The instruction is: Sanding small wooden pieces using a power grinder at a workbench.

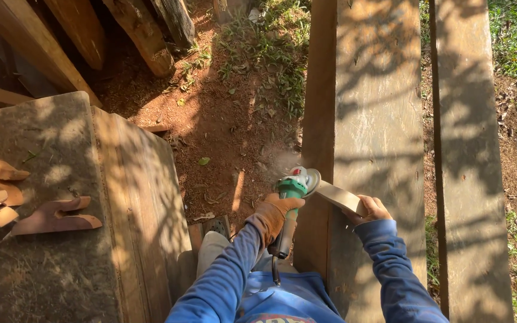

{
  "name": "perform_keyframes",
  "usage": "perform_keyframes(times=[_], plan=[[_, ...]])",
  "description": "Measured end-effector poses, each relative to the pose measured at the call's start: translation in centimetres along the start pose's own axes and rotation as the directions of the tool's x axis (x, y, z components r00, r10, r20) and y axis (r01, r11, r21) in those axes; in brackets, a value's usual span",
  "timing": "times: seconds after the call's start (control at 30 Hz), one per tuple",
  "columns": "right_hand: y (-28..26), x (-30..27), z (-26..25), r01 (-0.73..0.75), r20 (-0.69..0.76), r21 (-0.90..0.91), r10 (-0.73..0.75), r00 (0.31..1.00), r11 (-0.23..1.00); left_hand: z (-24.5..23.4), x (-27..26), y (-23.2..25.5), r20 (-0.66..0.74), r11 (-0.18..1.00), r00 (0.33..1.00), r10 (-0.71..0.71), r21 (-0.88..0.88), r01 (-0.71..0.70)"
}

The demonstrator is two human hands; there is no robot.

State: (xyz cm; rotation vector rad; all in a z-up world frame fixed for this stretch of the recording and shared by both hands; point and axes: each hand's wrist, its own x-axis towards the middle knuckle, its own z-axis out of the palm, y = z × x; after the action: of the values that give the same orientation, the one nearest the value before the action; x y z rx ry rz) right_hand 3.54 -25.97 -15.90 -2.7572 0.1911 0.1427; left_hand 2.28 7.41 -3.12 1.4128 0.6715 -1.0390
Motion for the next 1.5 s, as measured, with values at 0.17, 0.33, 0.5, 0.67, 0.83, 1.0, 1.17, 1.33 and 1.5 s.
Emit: perform_keyframes(times=[0.17, 0.33, 0.5, 0.67, 0.83, 1.0, 1.17, 1.33, 1.5], plan=[[-1.1, -0.4, -0.7, -0.003, -0.007, 0.048, 0.004, 1.0, 0.999, 3.5, 6.2, -3.6, -0.306, 0.951, 0.927, 0.217, 0.281, -0.13], [-1.2, -0.3, -1.2, -0.02, 0.013, 0.057, 0.019, 1.0, 0.998, 3.6, 1.7, -2.1, -0.268, 0.921, 0.93, 0.253, 0.361, -0.147], [-2.1, -0.4, -2.1, -0.009, 0.016, 0.08, 0.008, 1.0, 0.997, 2.5, -5.5, 4.5, -0.197, 0.992, 0.975, -0.101, 0.055, 0.114], [-1.3, 0.2, -1.6, -0.002, 0.03, 0.079, -0.001, 1.0, 0.997, 2.1, 4.0, -1.8, -0.223, 1.0, 0.975, -0.01, -0.021, 0.005], [-0.3, 0.1, -1.1, 0.005, 0.031, 0.048, -0.007, 0.999, 0.999, 1.6, -2.1, 1.2, -0.324, 0.995, 0.944, -0.066, -0.091, 0.038], [-1.6, -0.3, -2.0, 0.026, 0.006, 0.094, -0.027, 1.0, 0.995, -1.6, 7.5, -6.0, 0.244, 0.606, 0.94, 0.24, -0.794, 0.052], [-1.4, -0.5, -1.8, 0.037, -0.02, 0.109, -0.035, 0.999, 0.993, -1.2, 7.6, -4.2, 0.149, 0.871, 0.985, 0.09, -0.491, -0.005], [-1.9, -0.7, -2.4, 0.042, -0.019, 0.103, -0.04, 0.999, 0.994, -2.9, 5.7, -5.0, 0.435, 0.382, 0.882, 0.18, -0.857, 0.345], [-3.9, -1.2, -3.8, 0.04, -0.013, 0.113, -0.039, 0.999, 0.993, -3.1, 19.1, -9.9, 0.704, 0.429, 0.46, 0.541, -0.702, 0.568]])
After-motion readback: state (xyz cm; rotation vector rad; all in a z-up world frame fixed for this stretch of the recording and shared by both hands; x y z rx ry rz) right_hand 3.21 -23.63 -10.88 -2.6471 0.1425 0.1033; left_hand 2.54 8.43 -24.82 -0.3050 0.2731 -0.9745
